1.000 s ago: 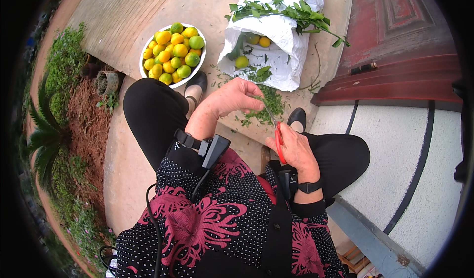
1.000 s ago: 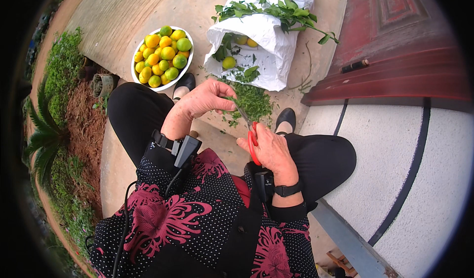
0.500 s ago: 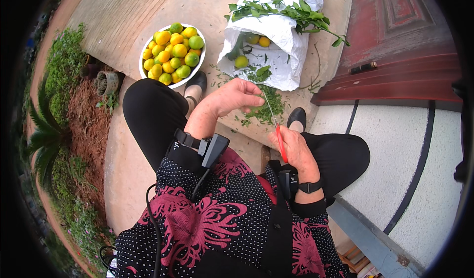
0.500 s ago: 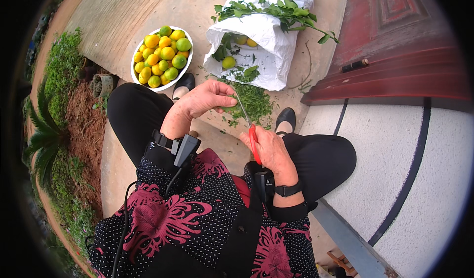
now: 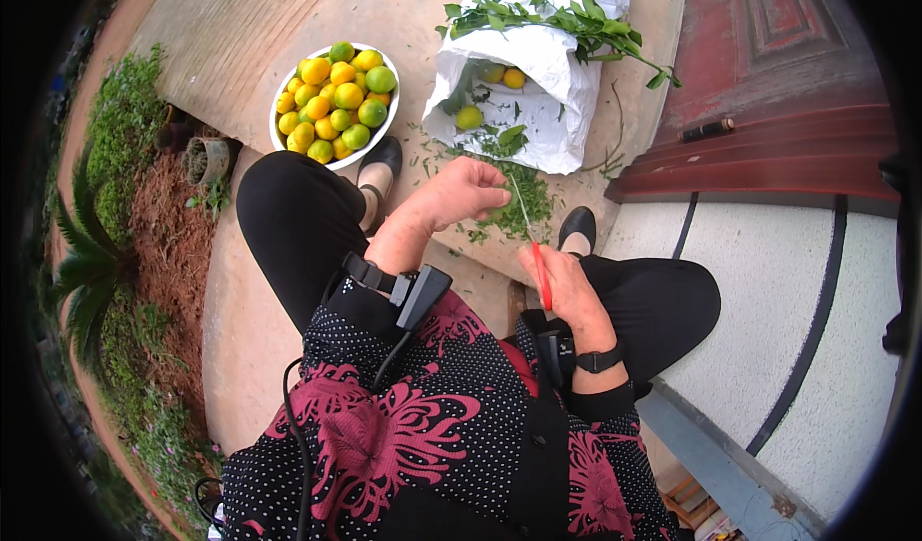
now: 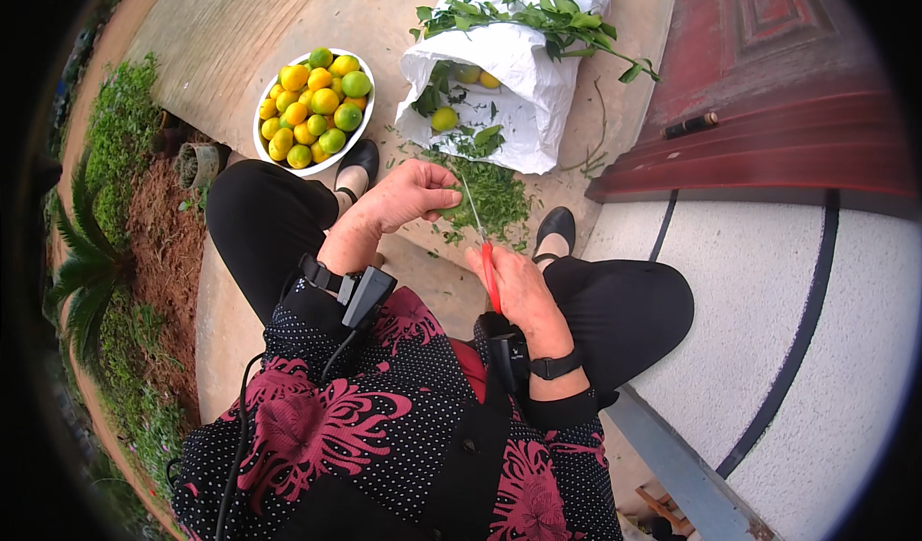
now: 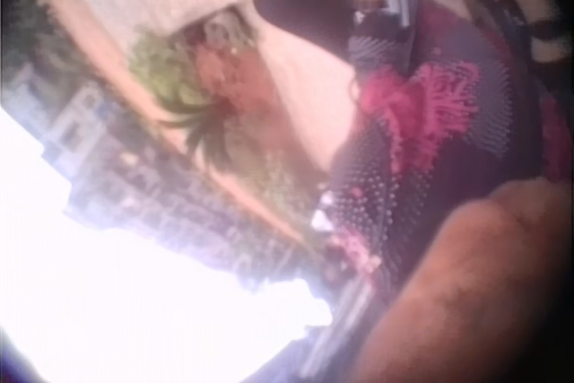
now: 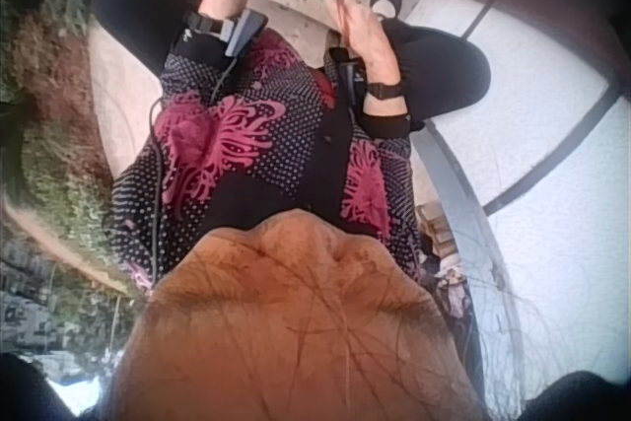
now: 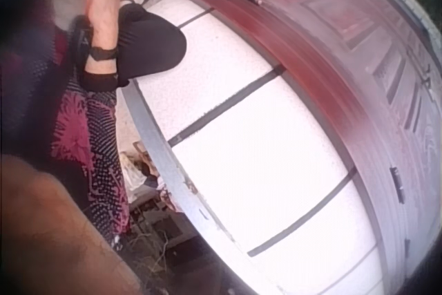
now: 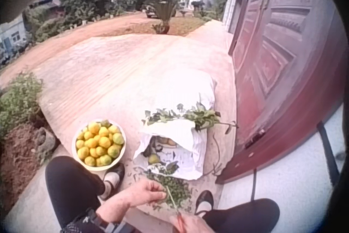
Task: The person sits on a porch and uses red-handled scissors to trim small green stems and leaves. Trimmed pieces are dropped onto the floor, while a bowl of citrus fruit and a white bag containing more stems remain nearby.
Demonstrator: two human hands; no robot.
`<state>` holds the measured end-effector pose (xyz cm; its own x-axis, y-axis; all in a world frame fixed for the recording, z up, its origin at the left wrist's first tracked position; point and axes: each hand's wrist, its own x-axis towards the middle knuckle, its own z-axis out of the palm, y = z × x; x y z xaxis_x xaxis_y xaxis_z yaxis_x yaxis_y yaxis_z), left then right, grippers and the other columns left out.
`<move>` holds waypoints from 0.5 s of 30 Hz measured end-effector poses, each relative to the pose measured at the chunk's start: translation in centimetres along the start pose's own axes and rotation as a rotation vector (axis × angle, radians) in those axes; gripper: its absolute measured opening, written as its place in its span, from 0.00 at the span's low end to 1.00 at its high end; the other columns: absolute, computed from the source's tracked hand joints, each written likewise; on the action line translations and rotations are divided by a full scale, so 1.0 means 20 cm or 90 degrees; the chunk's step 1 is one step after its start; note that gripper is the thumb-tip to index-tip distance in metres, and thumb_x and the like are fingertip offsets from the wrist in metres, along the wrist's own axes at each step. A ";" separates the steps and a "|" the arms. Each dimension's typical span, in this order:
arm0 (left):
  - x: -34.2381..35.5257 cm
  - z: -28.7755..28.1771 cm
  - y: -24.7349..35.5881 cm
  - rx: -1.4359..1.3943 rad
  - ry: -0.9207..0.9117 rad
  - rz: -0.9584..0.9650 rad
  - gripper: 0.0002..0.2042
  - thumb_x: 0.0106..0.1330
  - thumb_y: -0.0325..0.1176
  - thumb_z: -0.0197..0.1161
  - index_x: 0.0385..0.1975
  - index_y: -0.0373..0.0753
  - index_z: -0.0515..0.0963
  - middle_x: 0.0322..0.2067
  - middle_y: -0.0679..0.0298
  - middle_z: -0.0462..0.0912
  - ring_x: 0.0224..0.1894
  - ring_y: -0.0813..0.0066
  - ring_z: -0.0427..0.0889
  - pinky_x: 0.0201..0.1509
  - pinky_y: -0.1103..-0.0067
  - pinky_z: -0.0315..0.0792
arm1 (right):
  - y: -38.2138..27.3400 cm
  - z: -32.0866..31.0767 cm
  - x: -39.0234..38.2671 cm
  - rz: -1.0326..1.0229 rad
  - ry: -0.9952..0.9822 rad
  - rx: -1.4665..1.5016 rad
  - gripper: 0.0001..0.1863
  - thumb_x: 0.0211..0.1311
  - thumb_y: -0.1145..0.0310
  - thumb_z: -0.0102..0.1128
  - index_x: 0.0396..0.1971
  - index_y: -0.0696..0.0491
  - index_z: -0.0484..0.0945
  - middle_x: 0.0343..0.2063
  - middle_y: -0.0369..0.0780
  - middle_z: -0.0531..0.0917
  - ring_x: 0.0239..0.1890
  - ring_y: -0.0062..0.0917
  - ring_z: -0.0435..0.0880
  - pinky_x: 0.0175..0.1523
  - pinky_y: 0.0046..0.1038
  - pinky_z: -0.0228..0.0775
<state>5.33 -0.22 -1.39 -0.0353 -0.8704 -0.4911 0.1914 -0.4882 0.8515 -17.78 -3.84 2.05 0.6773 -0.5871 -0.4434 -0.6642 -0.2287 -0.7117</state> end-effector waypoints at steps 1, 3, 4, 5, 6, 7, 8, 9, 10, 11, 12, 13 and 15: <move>0.00 0.01 -0.01 0.001 0.007 -0.004 0.05 0.62 0.30 0.65 0.31 0.35 0.80 0.25 0.72 0.80 0.23 0.86 0.75 0.28 0.86 0.71 | 0.01 0.01 0.01 0.012 -0.003 0.018 0.26 0.69 0.50 0.52 0.27 0.62 0.74 0.23 0.54 0.78 0.32 0.52 0.78 0.37 0.43 0.68; 0.01 0.02 -0.03 -0.021 0.038 -0.015 0.05 0.63 0.30 0.65 0.32 0.35 0.80 0.25 0.72 0.79 0.23 0.86 0.75 0.28 0.86 0.71 | 0.03 0.03 0.02 0.058 -0.023 0.064 0.26 0.70 0.49 0.51 0.28 0.62 0.75 0.22 0.53 0.77 0.30 0.49 0.79 0.37 0.41 0.68; 0.01 0.03 -0.04 -0.045 0.062 -0.021 0.05 0.63 0.30 0.65 0.33 0.35 0.80 0.25 0.72 0.79 0.23 0.85 0.75 0.28 0.86 0.71 | 0.04 0.05 0.03 0.068 -0.023 0.082 0.26 0.70 0.49 0.51 0.29 0.62 0.74 0.22 0.52 0.77 0.30 0.48 0.79 0.38 0.40 0.68; 0.00 0.04 -0.05 -0.072 0.085 -0.022 0.05 0.63 0.30 0.64 0.33 0.35 0.79 0.25 0.72 0.79 0.23 0.85 0.75 0.28 0.86 0.71 | 0.04 0.06 0.04 0.081 -0.028 0.103 0.26 0.70 0.49 0.50 0.30 0.62 0.74 0.23 0.52 0.77 0.30 0.46 0.79 0.38 0.39 0.68; 0.00 0.05 -0.06 -0.116 0.100 -0.010 0.05 0.64 0.30 0.64 0.34 0.36 0.79 0.25 0.71 0.79 0.24 0.85 0.75 0.28 0.86 0.71 | 0.05 0.08 0.05 0.096 -0.035 0.121 0.27 0.70 0.48 0.50 0.31 0.62 0.74 0.23 0.51 0.77 0.31 0.44 0.79 0.39 0.39 0.69; 0.00 0.06 -0.07 -0.163 0.114 0.008 0.05 0.64 0.30 0.64 0.35 0.36 0.79 0.26 0.71 0.79 0.25 0.85 0.76 0.29 0.86 0.71 | 0.05 0.09 0.06 0.083 -0.027 0.136 0.26 0.70 0.48 0.50 0.32 0.62 0.74 0.25 0.51 0.77 0.32 0.43 0.79 0.40 0.38 0.69; 0.00 0.07 -0.08 -0.206 0.134 0.009 0.05 0.65 0.30 0.63 0.36 0.36 0.79 0.27 0.71 0.80 0.26 0.85 0.77 0.29 0.86 0.71 | 0.05 0.11 0.06 0.073 -0.022 0.148 0.26 0.70 0.48 0.50 0.33 0.61 0.73 0.26 0.50 0.78 0.33 0.42 0.79 0.41 0.38 0.69; 0.00 0.08 -0.08 -0.240 0.151 0.031 0.05 0.66 0.30 0.63 0.36 0.37 0.79 0.28 0.71 0.80 0.27 0.85 0.77 0.30 0.86 0.71 | 0.05 0.12 0.05 0.089 -0.021 0.153 0.26 0.70 0.48 0.50 0.34 0.61 0.73 0.28 0.50 0.78 0.35 0.41 0.79 0.42 0.38 0.69; 0.00 0.10 -0.09 -0.269 0.176 0.036 0.05 0.66 0.30 0.62 0.37 0.37 0.78 0.29 0.71 0.80 0.28 0.85 0.78 0.31 0.86 0.72 | 0.05 0.12 0.05 0.056 -0.020 0.171 0.26 0.70 0.47 0.50 0.35 0.61 0.73 0.30 0.50 0.78 0.36 0.42 0.79 0.43 0.38 0.69; -0.01 0.12 -0.10 -0.301 0.201 0.048 0.05 0.67 0.30 0.62 0.37 0.38 0.78 0.30 0.71 0.80 0.30 0.85 0.79 0.32 0.86 0.72 | 0.05 0.13 0.04 0.048 -0.024 0.181 0.26 0.70 0.47 0.50 0.37 0.60 0.72 0.32 0.50 0.78 0.38 0.42 0.79 0.44 0.38 0.69; -0.01 0.14 -0.10 -0.325 0.211 0.047 0.05 0.68 0.31 0.61 0.38 0.39 0.77 0.31 0.71 0.80 0.31 0.85 0.79 0.32 0.86 0.72 | 0.04 0.13 0.04 0.054 -0.032 0.179 0.26 0.69 0.47 0.50 0.38 0.60 0.72 0.33 0.50 0.79 0.39 0.43 0.79 0.46 0.38 0.69; -0.01 0.16 -0.11 -0.352 0.221 0.052 0.05 0.68 0.31 0.61 0.39 0.39 0.77 0.32 0.71 0.81 0.32 0.84 0.79 0.33 0.86 0.72 | 0.03 0.13 0.04 0.033 -0.025 0.166 0.27 0.69 0.46 0.51 0.38 0.60 0.72 0.34 0.50 0.79 0.40 0.43 0.79 0.46 0.38 0.69; -0.02 0.20 -0.14 -0.390 0.240 0.064 0.05 0.69 0.31 0.61 0.40 0.40 0.76 0.33 0.71 0.81 0.33 0.84 0.80 0.34 0.86 0.72 | 0.03 0.12 0.03 0.019 -0.018 0.116 0.28 0.67 0.43 0.51 0.39 0.59 0.72 0.34 0.51 0.79 0.41 0.44 0.79 0.47 0.38 0.70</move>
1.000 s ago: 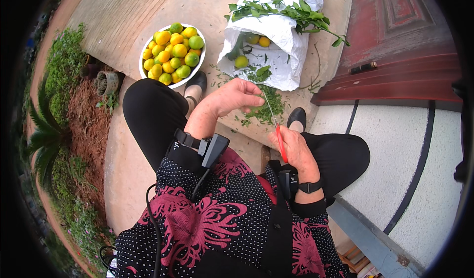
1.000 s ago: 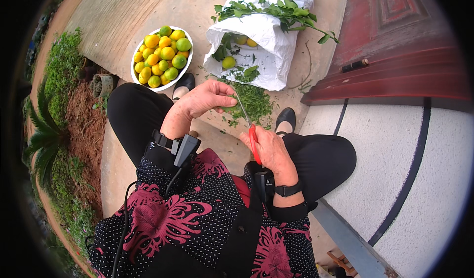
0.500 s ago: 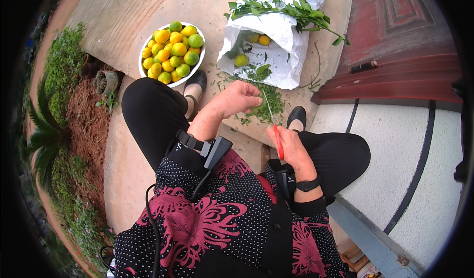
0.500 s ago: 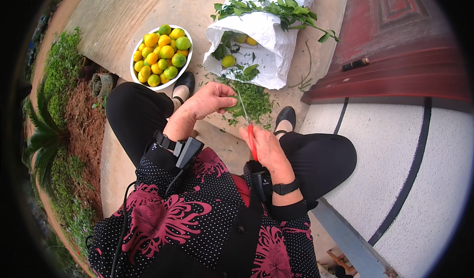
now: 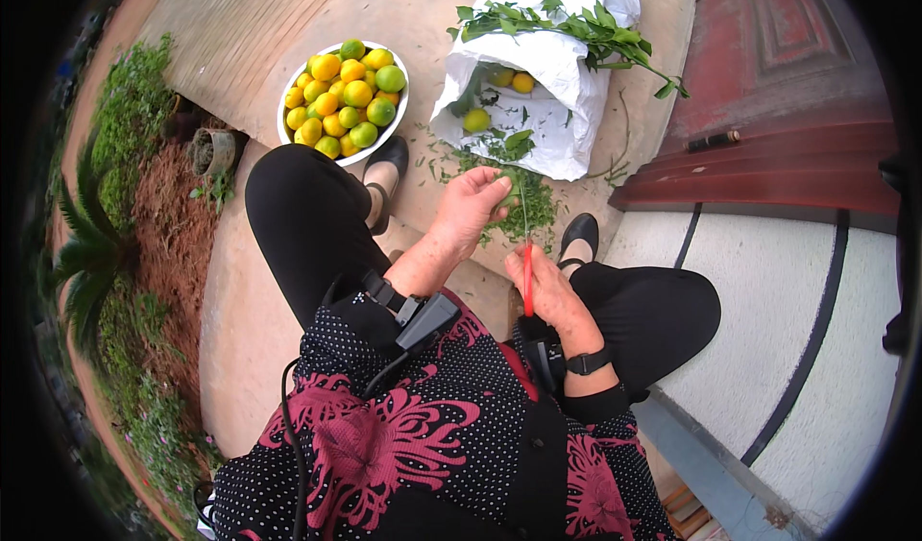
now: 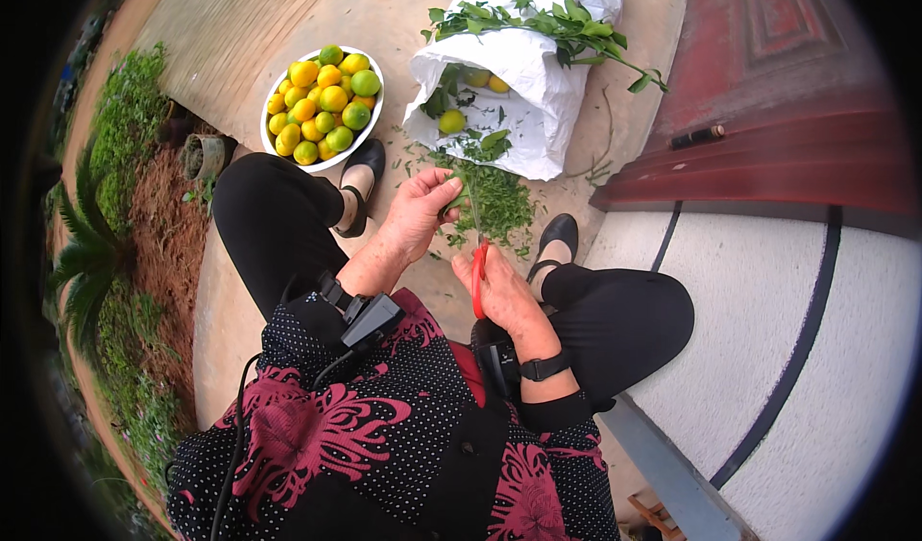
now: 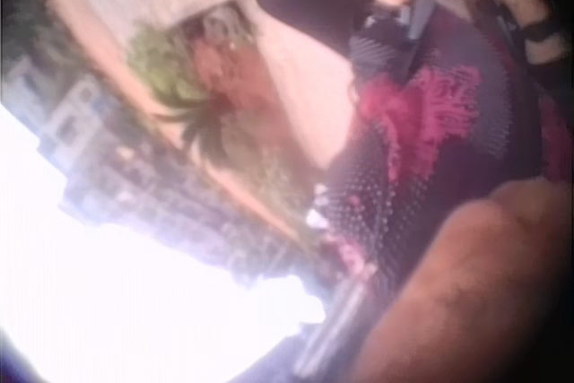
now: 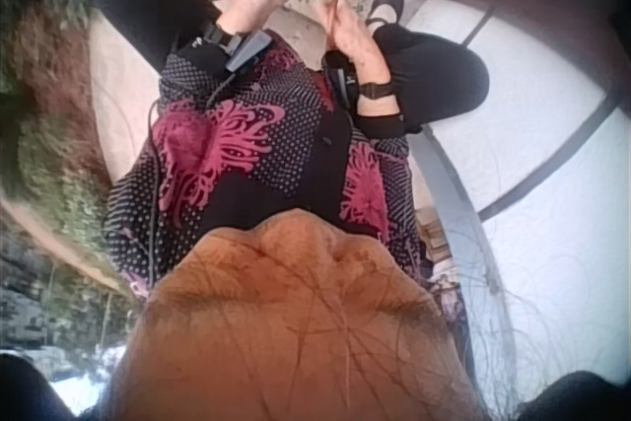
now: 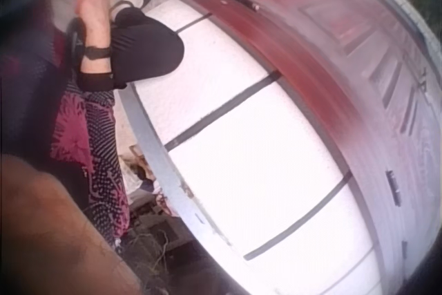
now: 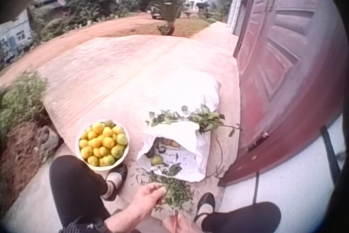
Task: The person sits on a porch and uses red-handled scissors to trim small green stems and leaves. Trimmed pieces are dropped onto the floor, while a bowl of citrus fruit and a white bag containing more stems remain nearby.
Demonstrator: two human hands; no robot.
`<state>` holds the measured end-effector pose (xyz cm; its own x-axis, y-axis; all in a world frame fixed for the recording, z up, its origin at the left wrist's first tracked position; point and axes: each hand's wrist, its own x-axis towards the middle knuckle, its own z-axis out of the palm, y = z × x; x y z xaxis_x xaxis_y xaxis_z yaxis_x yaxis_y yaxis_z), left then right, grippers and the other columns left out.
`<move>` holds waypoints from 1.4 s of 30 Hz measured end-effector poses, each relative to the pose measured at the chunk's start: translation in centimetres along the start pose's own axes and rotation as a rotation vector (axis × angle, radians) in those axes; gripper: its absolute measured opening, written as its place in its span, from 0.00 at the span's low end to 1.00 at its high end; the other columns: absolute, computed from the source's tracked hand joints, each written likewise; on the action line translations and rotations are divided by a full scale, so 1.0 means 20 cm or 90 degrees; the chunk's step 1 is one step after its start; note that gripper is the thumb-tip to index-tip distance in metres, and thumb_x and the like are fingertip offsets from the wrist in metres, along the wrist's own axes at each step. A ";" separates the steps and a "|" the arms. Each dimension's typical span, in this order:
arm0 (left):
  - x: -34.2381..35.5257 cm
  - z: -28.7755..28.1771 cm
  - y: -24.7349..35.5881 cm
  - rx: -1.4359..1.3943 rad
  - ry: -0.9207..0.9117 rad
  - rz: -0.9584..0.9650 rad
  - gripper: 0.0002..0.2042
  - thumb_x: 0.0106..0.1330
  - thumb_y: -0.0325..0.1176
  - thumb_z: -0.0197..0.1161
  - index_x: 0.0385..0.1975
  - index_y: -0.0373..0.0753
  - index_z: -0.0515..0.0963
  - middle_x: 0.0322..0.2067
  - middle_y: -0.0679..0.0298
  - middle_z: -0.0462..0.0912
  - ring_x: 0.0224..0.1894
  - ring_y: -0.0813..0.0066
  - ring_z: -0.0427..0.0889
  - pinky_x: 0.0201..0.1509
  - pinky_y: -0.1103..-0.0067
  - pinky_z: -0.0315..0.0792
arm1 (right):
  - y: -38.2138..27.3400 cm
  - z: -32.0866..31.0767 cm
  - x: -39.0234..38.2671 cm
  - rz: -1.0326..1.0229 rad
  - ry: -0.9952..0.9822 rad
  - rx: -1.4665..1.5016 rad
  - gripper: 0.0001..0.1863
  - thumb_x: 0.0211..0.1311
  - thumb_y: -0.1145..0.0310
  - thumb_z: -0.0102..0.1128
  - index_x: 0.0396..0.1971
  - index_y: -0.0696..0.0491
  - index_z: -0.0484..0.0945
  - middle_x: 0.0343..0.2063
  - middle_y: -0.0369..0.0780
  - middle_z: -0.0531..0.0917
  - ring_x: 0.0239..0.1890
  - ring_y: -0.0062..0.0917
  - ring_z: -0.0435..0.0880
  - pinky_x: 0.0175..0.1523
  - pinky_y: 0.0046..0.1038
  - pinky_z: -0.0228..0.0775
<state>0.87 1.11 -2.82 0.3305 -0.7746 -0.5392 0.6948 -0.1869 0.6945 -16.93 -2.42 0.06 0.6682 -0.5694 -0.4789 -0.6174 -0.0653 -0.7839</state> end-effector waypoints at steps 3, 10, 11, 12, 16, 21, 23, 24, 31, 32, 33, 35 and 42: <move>-0.02 0.02 -0.06 -0.042 0.010 0.035 0.05 0.69 0.31 0.60 0.40 0.39 0.75 0.32 0.71 0.80 0.32 0.84 0.79 0.34 0.86 0.72 | 0.00 0.00 0.01 0.031 -0.014 -0.050 0.32 0.64 0.39 0.52 0.42 0.59 0.71 0.37 0.52 0.79 0.44 0.47 0.79 0.49 0.40 0.70; -0.05 0.07 -0.14 -0.019 0.012 0.076 0.06 0.69 0.29 0.59 0.41 0.36 0.74 0.31 0.71 0.79 0.29 0.86 0.75 0.33 0.85 0.71 | 0.00 -0.01 0.01 0.050 0.013 -0.134 0.36 0.62 0.35 0.51 0.47 0.58 0.70 0.42 0.54 0.80 0.48 0.50 0.79 0.51 0.44 0.69; -0.05 0.07 -0.14 -0.010 0.005 0.081 0.06 0.69 0.29 0.59 0.41 0.35 0.74 0.31 0.71 0.79 0.29 0.86 0.75 0.33 0.85 0.71 | -0.01 -0.01 0.01 0.058 0.011 -0.143 0.36 0.62 0.35 0.50 0.46 0.58 0.70 0.42 0.54 0.80 0.48 0.50 0.79 0.50 0.44 0.69; -0.05 0.07 -0.14 0.001 0.002 0.080 0.06 0.69 0.29 0.59 0.41 0.35 0.74 0.31 0.70 0.79 0.29 0.86 0.75 0.33 0.85 0.71 | -0.02 -0.02 0.01 0.066 0.010 -0.153 0.36 0.62 0.35 0.50 0.46 0.58 0.70 0.42 0.54 0.80 0.48 0.50 0.79 0.50 0.45 0.69; -0.05 0.07 -0.12 -0.002 0.003 0.081 0.06 0.69 0.28 0.58 0.42 0.34 0.74 0.31 0.69 0.80 0.28 0.85 0.75 0.33 0.85 0.72 | -0.04 -0.03 0.00 0.048 0.013 -0.163 0.33 0.64 0.36 0.49 0.43 0.57 0.72 0.39 0.54 0.81 0.46 0.50 0.80 0.48 0.45 0.69; -0.09 0.05 -0.08 0.005 0.019 0.032 0.06 0.69 0.28 0.59 0.42 0.34 0.75 0.32 0.68 0.81 0.28 0.84 0.76 0.33 0.85 0.72 | -0.04 -0.04 0.00 0.006 0.004 -0.157 0.31 0.66 0.39 0.49 0.36 0.58 0.74 0.32 0.53 0.82 0.40 0.50 0.81 0.44 0.45 0.69; -0.10 0.02 -0.08 0.002 0.030 0.006 0.06 0.69 0.29 0.60 0.42 0.38 0.76 0.32 0.68 0.82 0.29 0.84 0.78 0.33 0.86 0.73 | -0.03 -0.03 0.00 0.006 -0.006 -0.159 0.30 0.66 0.41 0.50 0.32 0.59 0.74 0.29 0.54 0.81 0.38 0.51 0.81 0.42 0.45 0.69; -0.11 0.01 -0.09 -0.003 0.033 -0.003 0.06 0.69 0.30 0.60 0.42 0.39 0.76 0.32 0.69 0.83 0.30 0.84 0.79 0.33 0.86 0.73 | -0.02 -0.02 0.00 0.002 -0.011 -0.158 0.30 0.67 0.42 0.50 0.30 0.59 0.74 0.28 0.54 0.81 0.37 0.51 0.81 0.41 0.45 0.69; -0.16 -0.09 -0.18 -0.066 0.060 -0.109 0.05 0.69 0.33 0.62 0.41 0.44 0.76 0.30 0.70 0.81 0.28 0.84 0.77 0.33 0.86 0.72 | 0.03 0.02 0.00 0.088 -0.104 -0.031 0.30 0.68 0.43 0.50 0.25 0.60 0.74 0.21 0.52 0.77 0.29 0.48 0.78 0.37 0.40 0.69; -0.16 -0.09 -0.19 -0.070 0.059 -0.111 0.05 0.69 0.34 0.62 0.41 0.44 0.76 0.30 0.71 0.81 0.28 0.84 0.77 0.33 0.86 0.72 | 0.04 0.01 0.00 0.122 -0.119 0.001 0.31 0.69 0.43 0.49 0.25 0.61 0.73 0.20 0.51 0.77 0.28 0.48 0.78 0.36 0.40 0.69; -0.15 -0.09 -0.20 -0.074 0.056 -0.112 0.05 0.69 0.34 0.62 0.41 0.45 0.76 0.30 0.71 0.81 0.28 0.84 0.77 0.34 0.86 0.72 | 0.04 0.01 0.00 0.166 -0.141 0.056 0.31 0.69 0.42 0.49 0.25 0.61 0.73 0.19 0.51 0.76 0.27 0.47 0.78 0.36 0.39 0.69; -0.13 -0.08 -0.22 -0.091 0.076 -0.096 0.05 0.68 0.34 0.62 0.40 0.45 0.76 0.31 0.73 0.80 0.29 0.84 0.77 0.35 0.85 0.71 | 0.05 0.01 0.01 0.151 -0.129 0.052 0.32 0.69 0.42 0.47 0.26 0.61 0.73 0.20 0.50 0.76 0.29 0.46 0.78 0.36 0.39 0.68; -0.05 -0.08 -0.22 -0.126 0.084 -0.050 0.06 0.67 0.36 0.64 0.40 0.46 0.77 0.32 0.75 0.79 0.33 0.84 0.76 0.36 0.84 0.67 | 0.04 0.00 0.05 0.062 -0.106 -0.022 0.31 0.68 0.42 0.48 0.31 0.61 0.73 0.28 0.51 0.78 0.37 0.47 0.79 0.43 0.39 0.69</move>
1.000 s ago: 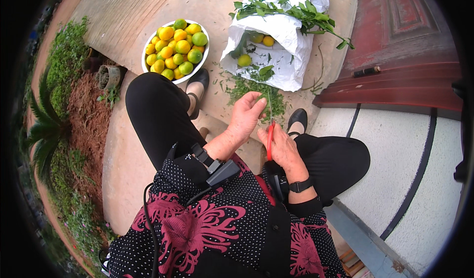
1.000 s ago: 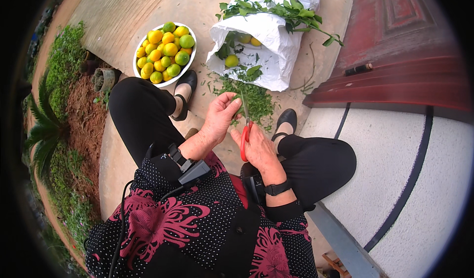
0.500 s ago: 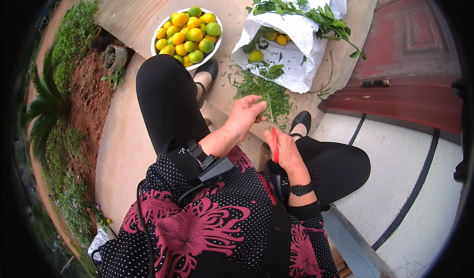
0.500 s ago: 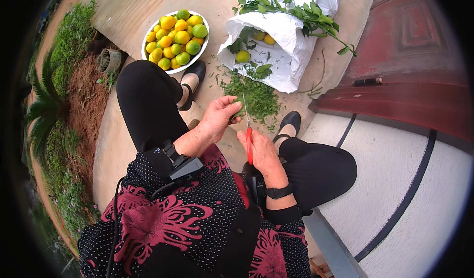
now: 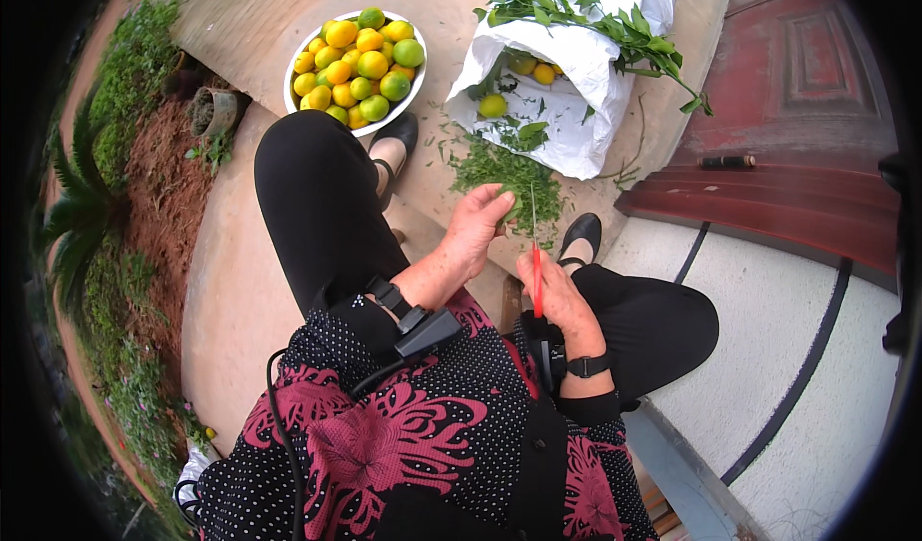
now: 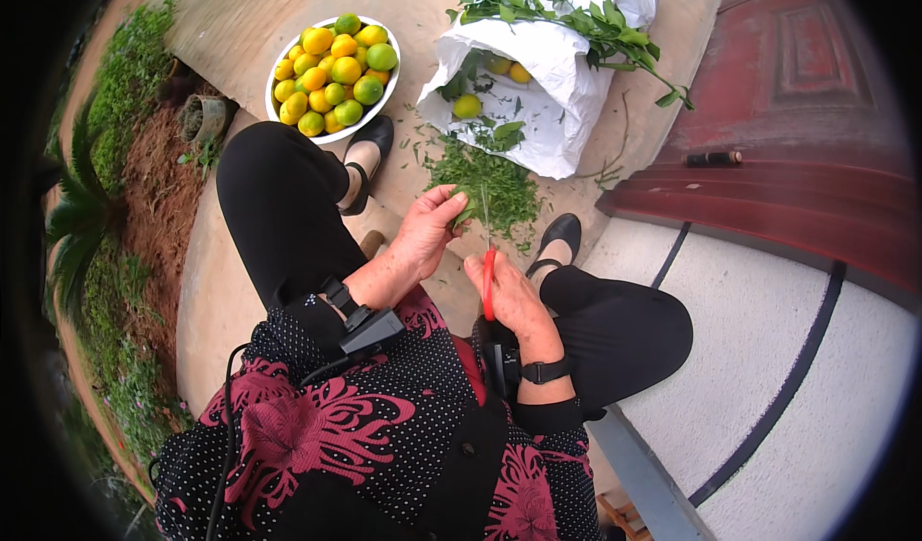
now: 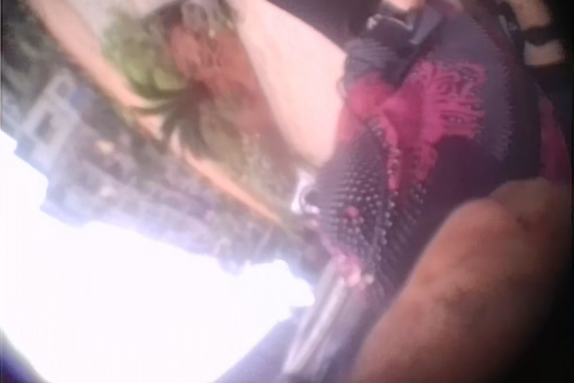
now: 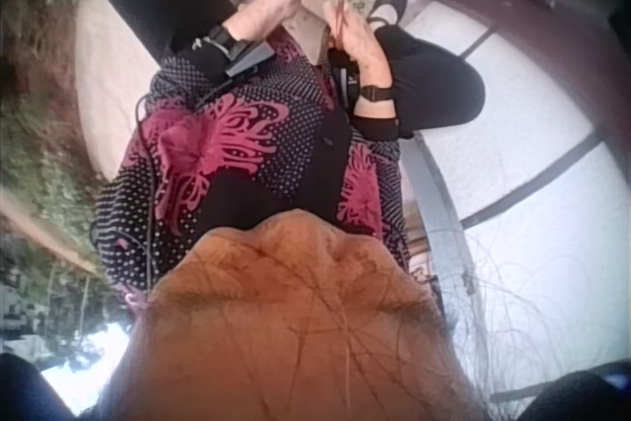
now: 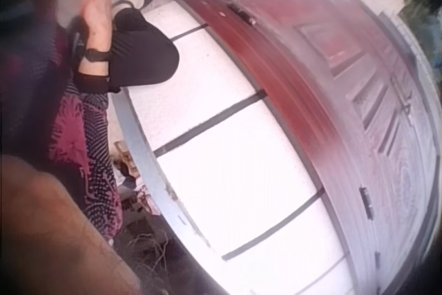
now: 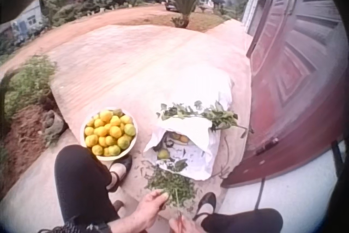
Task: The person sits on a porch and uses red-handled scissors to trim small green stems and leaves. Trimmed pieces are dropped onto the floor, while a bowl of citrus fruit and a white bag containing more stems remain nearby.
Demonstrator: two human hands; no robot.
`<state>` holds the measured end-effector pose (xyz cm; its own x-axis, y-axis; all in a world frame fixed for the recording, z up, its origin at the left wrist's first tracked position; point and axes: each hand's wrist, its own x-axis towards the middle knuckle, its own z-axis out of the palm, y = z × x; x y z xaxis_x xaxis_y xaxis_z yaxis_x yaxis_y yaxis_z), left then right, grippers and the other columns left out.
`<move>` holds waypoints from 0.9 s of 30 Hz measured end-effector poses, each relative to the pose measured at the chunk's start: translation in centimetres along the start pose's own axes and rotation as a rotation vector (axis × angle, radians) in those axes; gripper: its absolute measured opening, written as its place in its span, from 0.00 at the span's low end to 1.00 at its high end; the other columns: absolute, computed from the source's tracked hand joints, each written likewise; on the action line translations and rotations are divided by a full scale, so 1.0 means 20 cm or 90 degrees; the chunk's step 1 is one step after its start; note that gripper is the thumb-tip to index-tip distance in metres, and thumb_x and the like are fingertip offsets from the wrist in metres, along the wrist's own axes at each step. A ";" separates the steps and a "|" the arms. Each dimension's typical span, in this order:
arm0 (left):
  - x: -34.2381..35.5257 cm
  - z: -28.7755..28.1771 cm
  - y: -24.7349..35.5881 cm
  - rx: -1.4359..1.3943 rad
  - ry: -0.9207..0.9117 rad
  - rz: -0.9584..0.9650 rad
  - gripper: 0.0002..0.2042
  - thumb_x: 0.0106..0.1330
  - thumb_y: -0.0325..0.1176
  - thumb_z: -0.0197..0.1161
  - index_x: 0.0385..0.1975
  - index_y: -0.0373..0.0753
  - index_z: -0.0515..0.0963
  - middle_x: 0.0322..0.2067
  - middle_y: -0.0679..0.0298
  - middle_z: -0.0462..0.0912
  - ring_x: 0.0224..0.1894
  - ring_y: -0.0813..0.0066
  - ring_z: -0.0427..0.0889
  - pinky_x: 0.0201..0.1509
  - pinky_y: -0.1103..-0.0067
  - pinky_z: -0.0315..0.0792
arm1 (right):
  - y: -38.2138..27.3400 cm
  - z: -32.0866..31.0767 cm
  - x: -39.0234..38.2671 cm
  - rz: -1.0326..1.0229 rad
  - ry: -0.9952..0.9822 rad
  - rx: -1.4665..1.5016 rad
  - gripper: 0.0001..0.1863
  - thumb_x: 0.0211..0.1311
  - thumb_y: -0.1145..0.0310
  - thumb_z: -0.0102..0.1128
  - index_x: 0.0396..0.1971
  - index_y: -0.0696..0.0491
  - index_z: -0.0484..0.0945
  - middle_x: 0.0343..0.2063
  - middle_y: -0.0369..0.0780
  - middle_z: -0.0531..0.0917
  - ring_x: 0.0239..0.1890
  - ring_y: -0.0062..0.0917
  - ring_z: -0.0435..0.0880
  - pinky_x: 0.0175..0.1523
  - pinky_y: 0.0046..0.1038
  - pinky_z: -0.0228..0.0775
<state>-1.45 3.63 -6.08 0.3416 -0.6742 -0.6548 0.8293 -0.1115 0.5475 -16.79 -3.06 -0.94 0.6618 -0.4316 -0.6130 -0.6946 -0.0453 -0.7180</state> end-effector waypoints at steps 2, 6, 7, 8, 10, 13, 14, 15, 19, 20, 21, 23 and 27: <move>0.01 -0.01 0.00 -0.003 -0.016 0.009 0.05 0.67 0.35 0.63 0.39 0.46 0.77 0.32 0.75 0.79 0.33 0.84 0.75 0.36 0.84 0.67 | -0.03 0.00 -0.01 -0.009 0.028 -0.058 0.31 0.66 0.40 0.50 0.34 0.60 0.73 0.31 0.52 0.79 0.39 0.48 0.80 0.45 0.40 0.69; 0.02 0.00 -0.01 -0.015 -0.028 0.036 0.04 0.68 0.33 0.62 0.40 0.45 0.77 0.32 0.75 0.79 0.32 0.85 0.75 0.36 0.85 0.68 | -0.07 0.00 0.00 0.039 0.038 -0.191 0.33 0.62 0.38 0.53 0.42 0.59 0.73 0.37 0.53 0.81 0.45 0.49 0.80 0.48 0.42 0.70; 0.03 0.00 -0.01 -0.002 -0.027 0.035 0.05 0.68 0.33 0.62 0.40 0.44 0.77 0.32 0.74 0.80 0.31 0.85 0.74 0.35 0.85 0.68 | -0.08 0.00 0.00 0.049 0.040 -0.217 0.33 0.62 0.38 0.53 0.43 0.58 0.72 0.39 0.54 0.81 0.46 0.49 0.80 0.49 0.42 0.70; 0.03 0.00 -0.01 0.008 -0.030 0.038 0.05 0.68 0.33 0.62 0.40 0.43 0.77 0.32 0.74 0.80 0.30 0.85 0.74 0.35 0.85 0.68 | -0.08 0.00 0.01 0.059 0.041 -0.243 0.33 0.62 0.37 0.52 0.44 0.58 0.72 0.40 0.54 0.81 0.47 0.49 0.80 0.49 0.43 0.70; 0.04 0.01 -0.02 0.028 -0.038 0.039 0.05 0.68 0.32 0.62 0.41 0.42 0.77 0.31 0.74 0.80 0.30 0.86 0.73 0.34 0.86 0.68 | -0.08 0.00 0.02 0.067 0.048 -0.262 0.34 0.61 0.37 0.52 0.45 0.58 0.72 0.41 0.54 0.82 0.48 0.49 0.80 0.49 0.44 0.70; 0.03 0.02 -0.03 0.044 -0.050 0.032 0.06 0.68 0.33 0.62 0.41 0.41 0.77 0.31 0.73 0.80 0.29 0.87 0.73 0.32 0.87 0.67 | -0.09 -0.01 0.03 0.061 0.057 -0.246 0.35 0.62 0.36 0.50 0.44 0.58 0.72 0.41 0.54 0.82 0.47 0.49 0.80 0.48 0.44 0.70; 0.03 0.03 -0.03 0.040 -0.051 0.028 0.06 0.68 0.33 0.62 0.41 0.41 0.77 0.31 0.73 0.80 0.28 0.87 0.73 0.32 0.87 0.67 | -0.09 -0.01 0.02 0.060 0.054 -0.243 0.35 0.62 0.36 0.50 0.44 0.58 0.73 0.40 0.54 0.82 0.47 0.49 0.80 0.48 0.44 0.70; 0.03 0.03 -0.03 0.035 -0.054 0.027 0.06 0.68 0.33 0.62 0.41 0.41 0.77 0.31 0.73 0.80 0.28 0.87 0.73 0.32 0.87 0.67 | -0.09 -0.02 0.02 0.064 0.050 -0.239 0.35 0.62 0.35 0.49 0.43 0.58 0.73 0.40 0.54 0.82 0.47 0.49 0.80 0.48 0.44 0.70; 0.03 0.03 -0.02 0.057 -0.040 0.022 0.06 0.68 0.33 0.62 0.41 0.41 0.77 0.30 0.73 0.80 0.27 0.87 0.73 0.31 0.87 0.67 | -0.12 -0.03 0.02 0.064 0.046 -0.234 0.35 0.64 0.36 0.48 0.39 0.59 0.75 0.37 0.55 0.83 0.45 0.50 0.81 0.47 0.44 0.70; 0.03 0.03 -0.02 0.060 -0.030 0.021 0.06 0.68 0.33 0.63 0.40 0.41 0.78 0.29 0.72 0.80 0.27 0.87 0.73 0.31 0.87 0.67 | -0.12 -0.03 0.02 0.061 0.048 -0.230 0.35 0.64 0.36 0.47 0.38 0.60 0.75 0.36 0.55 0.83 0.44 0.50 0.81 0.47 0.44 0.70; 0.03 0.03 -0.02 0.061 -0.022 0.025 0.06 0.68 0.33 0.63 0.40 0.41 0.78 0.28 0.72 0.80 0.26 0.87 0.73 0.30 0.87 0.67 | -0.12 -0.03 0.02 0.057 0.048 -0.223 0.35 0.64 0.36 0.47 0.37 0.60 0.75 0.35 0.56 0.83 0.44 0.50 0.81 0.47 0.44 0.70; 0.03 0.01 -0.02 0.073 -0.023 0.013 0.06 0.68 0.31 0.62 0.40 0.39 0.77 0.30 0.71 0.81 0.29 0.86 0.75 0.33 0.86 0.67 | -0.11 -0.03 0.02 0.050 0.054 -0.216 0.35 0.65 0.37 0.47 0.35 0.61 0.76 0.33 0.57 0.82 0.42 0.52 0.81 0.46 0.45 0.70; 0.04 0.00 -0.02 0.093 -0.002 0.001 0.06 0.68 0.30 0.61 0.40 0.37 0.77 0.31 0.70 0.82 0.30 0.84 0.77 0.33 0.85 0.69 | -0.07 -0.01 0.04 0.037 0.058 -0.210 0.36 0.66 0.38 0.46 0.31 0.63 0.77 0.30 0.59 0.81 0.40 0.54 0.81 0.45 0.47 0.70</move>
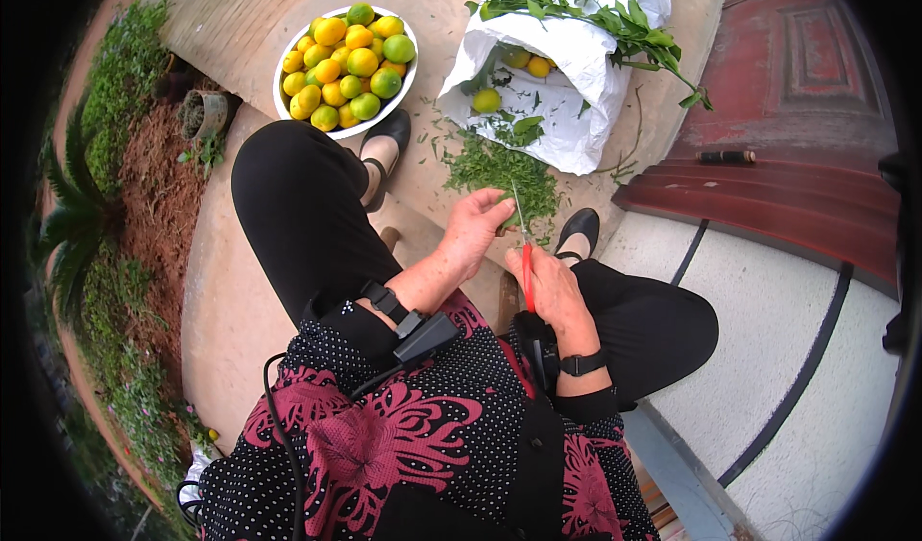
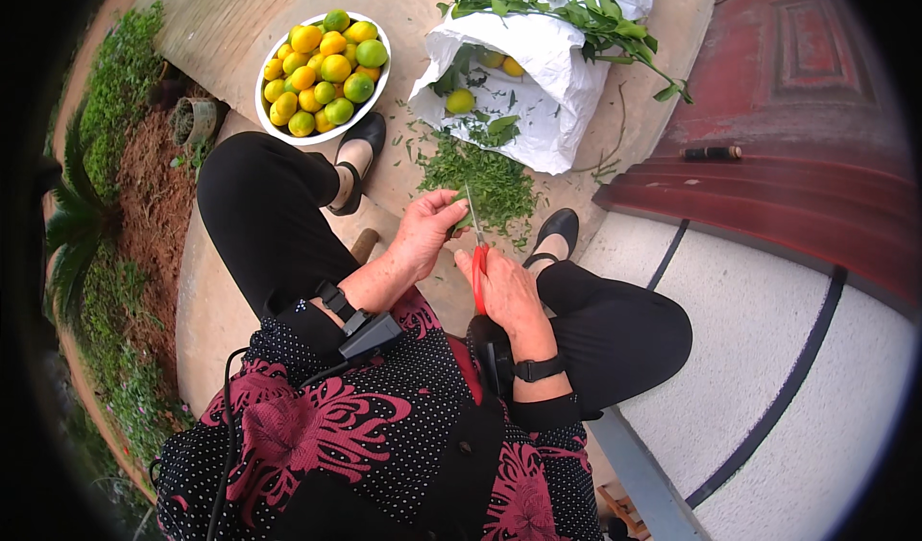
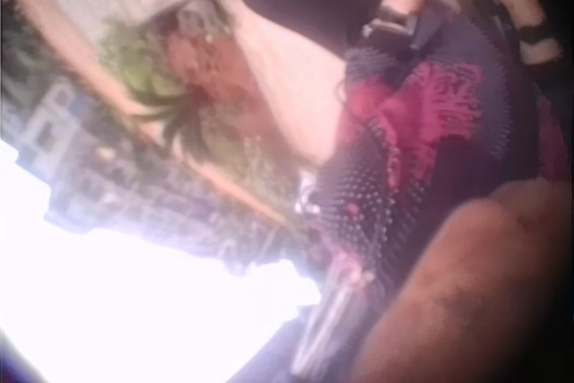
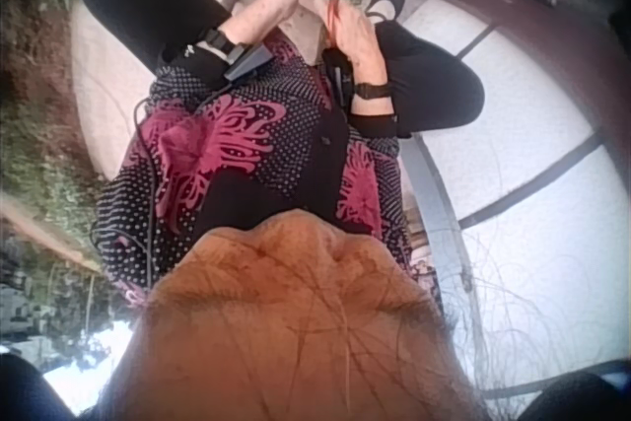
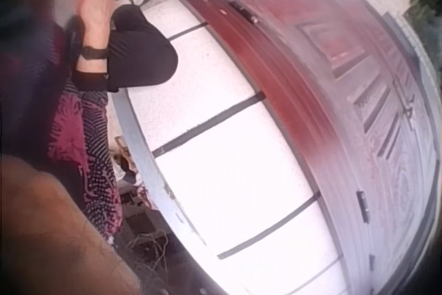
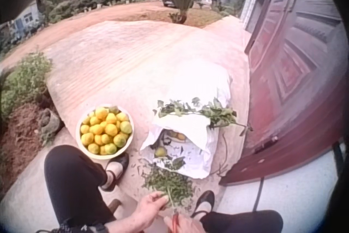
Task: The person sits on a porch and uses red-handled scissors to trim small green stems and leaves. Trimmed pieces are dropped onto the floor, while a bowl of citrus fruit and a white bag containing more stems remain nearby.
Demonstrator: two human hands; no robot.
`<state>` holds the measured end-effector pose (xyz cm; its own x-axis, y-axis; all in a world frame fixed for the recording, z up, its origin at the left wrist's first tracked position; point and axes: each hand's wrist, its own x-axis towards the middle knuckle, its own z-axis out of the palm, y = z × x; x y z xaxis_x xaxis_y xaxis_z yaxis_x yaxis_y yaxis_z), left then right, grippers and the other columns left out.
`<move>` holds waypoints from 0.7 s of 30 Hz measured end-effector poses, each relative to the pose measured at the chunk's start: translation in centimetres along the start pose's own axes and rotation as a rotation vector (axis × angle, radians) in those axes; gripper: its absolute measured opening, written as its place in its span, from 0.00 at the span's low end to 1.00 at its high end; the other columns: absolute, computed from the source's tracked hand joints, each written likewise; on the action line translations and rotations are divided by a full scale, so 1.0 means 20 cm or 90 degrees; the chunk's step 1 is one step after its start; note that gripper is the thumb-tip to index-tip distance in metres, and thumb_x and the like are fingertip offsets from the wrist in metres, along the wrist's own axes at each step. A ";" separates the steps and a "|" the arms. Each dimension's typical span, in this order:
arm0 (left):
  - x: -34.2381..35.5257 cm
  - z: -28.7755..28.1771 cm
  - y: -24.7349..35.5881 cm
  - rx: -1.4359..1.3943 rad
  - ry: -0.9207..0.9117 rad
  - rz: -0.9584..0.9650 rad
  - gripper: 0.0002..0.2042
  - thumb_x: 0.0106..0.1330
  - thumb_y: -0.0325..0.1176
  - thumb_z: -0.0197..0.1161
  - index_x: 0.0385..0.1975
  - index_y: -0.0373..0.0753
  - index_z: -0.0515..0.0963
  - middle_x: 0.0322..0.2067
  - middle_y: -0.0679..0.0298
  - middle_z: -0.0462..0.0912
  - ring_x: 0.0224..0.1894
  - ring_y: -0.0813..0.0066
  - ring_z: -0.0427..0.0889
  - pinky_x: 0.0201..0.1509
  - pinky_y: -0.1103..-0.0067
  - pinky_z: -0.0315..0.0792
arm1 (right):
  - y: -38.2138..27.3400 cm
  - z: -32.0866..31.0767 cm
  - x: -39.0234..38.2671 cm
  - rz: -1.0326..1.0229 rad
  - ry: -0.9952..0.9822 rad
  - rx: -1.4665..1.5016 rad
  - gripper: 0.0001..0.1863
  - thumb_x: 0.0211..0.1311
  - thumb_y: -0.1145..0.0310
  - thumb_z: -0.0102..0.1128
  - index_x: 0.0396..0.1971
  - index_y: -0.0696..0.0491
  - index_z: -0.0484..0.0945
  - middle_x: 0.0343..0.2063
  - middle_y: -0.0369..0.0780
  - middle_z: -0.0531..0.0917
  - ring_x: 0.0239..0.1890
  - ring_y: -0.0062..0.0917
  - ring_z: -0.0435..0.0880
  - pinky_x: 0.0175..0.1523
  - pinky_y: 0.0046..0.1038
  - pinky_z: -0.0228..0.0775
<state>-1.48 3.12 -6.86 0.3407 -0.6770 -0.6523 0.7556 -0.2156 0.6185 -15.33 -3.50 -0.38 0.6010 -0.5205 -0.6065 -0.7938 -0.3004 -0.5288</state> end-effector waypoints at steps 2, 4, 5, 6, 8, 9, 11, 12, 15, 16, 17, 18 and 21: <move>0.00 0.00 0.00 0.002 0.006 0.000 0.05 0.67 0.29 0.61 0.40 0.37 0.78 0.31 0.69 0.82 0.29 0.83 0.78 0.33 0.85 0.70 | 0.01 0.02 0.01 -0.008 0.012 0.010 0.36 0.67 0.38 0.47 0.30 0.63 0.77 0.30 0.59 0.81 0.40 0.54 0.81 0.45 0.47 0.70; 0.00 -0.01 0.00 0.008 0.013 -0.007 0.06 0.67 0.29 0.62 0.40 0.37 0.78 0.31 0.69 0.82 0.28 0.83 0.79 0.32 0.84 0.71 | 0.03 0.03 0.02 -0.010 0.013 0.012 0.36 0.67 0.39 0.47 0.29 0.64 0.78 0.30 0.59 0.81 0.40 0.54 0.81 0.45 0.48 0.70; 0.01 -0.01 0.00 0.013 0.013 -0.012 0.06 0.67 0.29 0.62 0.39 0.37 0.78 0.31 0.68 0.82 0.28 0.82 0.79 0.32 0.84 0.71 | 0.03 0.04 0.02 -0.007 0.008 0.009 0.35 0.67 0.39 0.47 0.29 0.64 0.78 0.30 0.59 0.81 0.40 0.54 0.81 0.45 0.48 0.70; 0.01 -0.02 0.00 0.018 0.014 -0.017 0.06 0.67 0.29 0.62 0.39 0.36 0.78 0.31 0.68 0.82 0.28 0.82 0.79 0.31 0.84 0.71 | 0.03 0.04 0.02 -0.004 0.004 0.007 0.35 0.67 0.40 0.47 0.29 0.64 0.78 0.30 0.59 0.81 0.39 0.54 0.81 0.45 0.48 0.70; 0.01 -0.02 0.00 0.020 0.026 -0.021 0.06 0.67 0.29 0.62 0.40 0.36 0.78 0.31 0.68 0.82 0.27 0.82 0.79 0.31 0.84 0.71 | 0.04 0.04 0.03 0.001 0.000 0.003 0.34 0.67 0.40 0.48 0.29 0.64 0.78 0.30 0.59 0.81 0.40 0.54 0.80 0.45 0.47 0.70; 0.02 -0.02 0.00 0.020 0.033 -0.022 0.06 0.67 0.29 0.62 0.40 0.36 0.78 0.31 0.68 0.82 0.27 0.81 0.79 0.30 0.84 0.71 | 0.04 0.04 0.03 0.007 -0.005 0.001 0.34 0.67 0.41 0.48 0.29 0.64 0.78 0.30 0.59 0.81 0.40 0.54 0.80 0.45 0.47 0.70; 0.02 -0.03 -0.01 0.011 0.035 -0.012 0.07 0.66 0.30 0.62 0.40 0.36 0.78 0.31 0.68 0.82 0.27 0.81 0.79 0.30 0.84 0.70 | 0.04 0.05 0.04 -0.003 -0.004 0.017 0.34 0.67 0.41 0.49 0.29 0.64 0.78 0.31 0.59 0.81 0.40 0.54 0.80 0.45 0.47 0.70; 0.03 -0.03 -0.01 0.008 0.040 -0.010 0.07 0.66 0.30 0.62 0.40 0.36 0.78 0.31 0.68 0.82 0.27 0.82 0.79 0.30 0.84 0.70 | 0.05 0.05 0.04 -0.002 -0.006 0.029 0.33 0.67 0.41 0.49 0.29 0.64 0.78 0.31 0.59 0.81 0.40 0.54 0.80 0.45 0.47 0.70; 0.04 -0.04 -0.01 0.000 0.028 -0.005 0.07 0.66 0.30 0.63 0.40 0.36 0.78 0.30 0.68 0.82 0.27 0.82 0.79 0.30 0.84 0.70 | 0.06 0.06 0.05 0.000 -0.001 0.043 0.33 0.67 0.42 0.49 0.30 0.64 0.78 0.31 0.59 0.81 0.39 0.54 0.80 0.44 0.47 0.70; 0.04 -0.04 -0.01 0.000 0.024 -0.002 0.07 0.66 0.30 0.63 0.40 0.36 0.78 0.30 0.68 0.82 0.27 0.82 0.79 0.30 0.84 0.70 | 0.06 0.07 0.05 0.001 0.002 0.048 0.33 0.67 0.42 0.49 0.31 0.63 0.77 0.31 0.59 0.81 0.40 0.54 0.80 0.44 0.47 0.70; 0.04 -0.05 -0.01 -0.001 0.021 0.004 0.07 0.66 0.30 0.63 0.39 0.36 0.78 0.30 0.68 0.82 0.27 0.82 0.79 0.30 0.84 0.70 | 0.06 0.07 0.06 0.001 0.004 0.058 0.32 0.67 0.42 0.49 0.31 0.63 0.77 0.31 0.59 0.81 0.40 0.54 0.80 0.44 0.46 0.70; 0.04 -0.05 -0.01 -0.005 0.016 0.012 0.07 0.66 0.30 0.64 0.39 0.36 0.78 0.30 0.68 0.82 0.27 0.82 0.79 0.30 0.84 0.70 | 0.06 0.07 0.06 0.016 0.001 0.068 0.32 0.67 0.42 0.49 0.32 0.63 0.77 0.31 0.59 0.80 0.41 0.53 0.80 0.45 0.46 0.70; 0.05 -0.06 0.00 0.006 -0.001 0.009 0.04 0.66 0.29 0.64 0.38 0.40 0.79 0.31 0.69 0.82 0.29 0.82 0.79 0.34 0.84 0.74 | 0.04 0.04 0.03 0.000 0.018 0.108 0.31 0.67 0.41 0.50 0.34 0.62 0.75 0.35 0.57 0.80 0.43 0.52 0.80 0.45 0.44 0.70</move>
<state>-0.38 3.29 -8.00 0.3500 -0.6810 -0.6433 0.7459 -0.2129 0.6312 -15.50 -3.36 -1.73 0.5959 -0.5436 -0.5911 -0.7656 -0.1625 -0.6225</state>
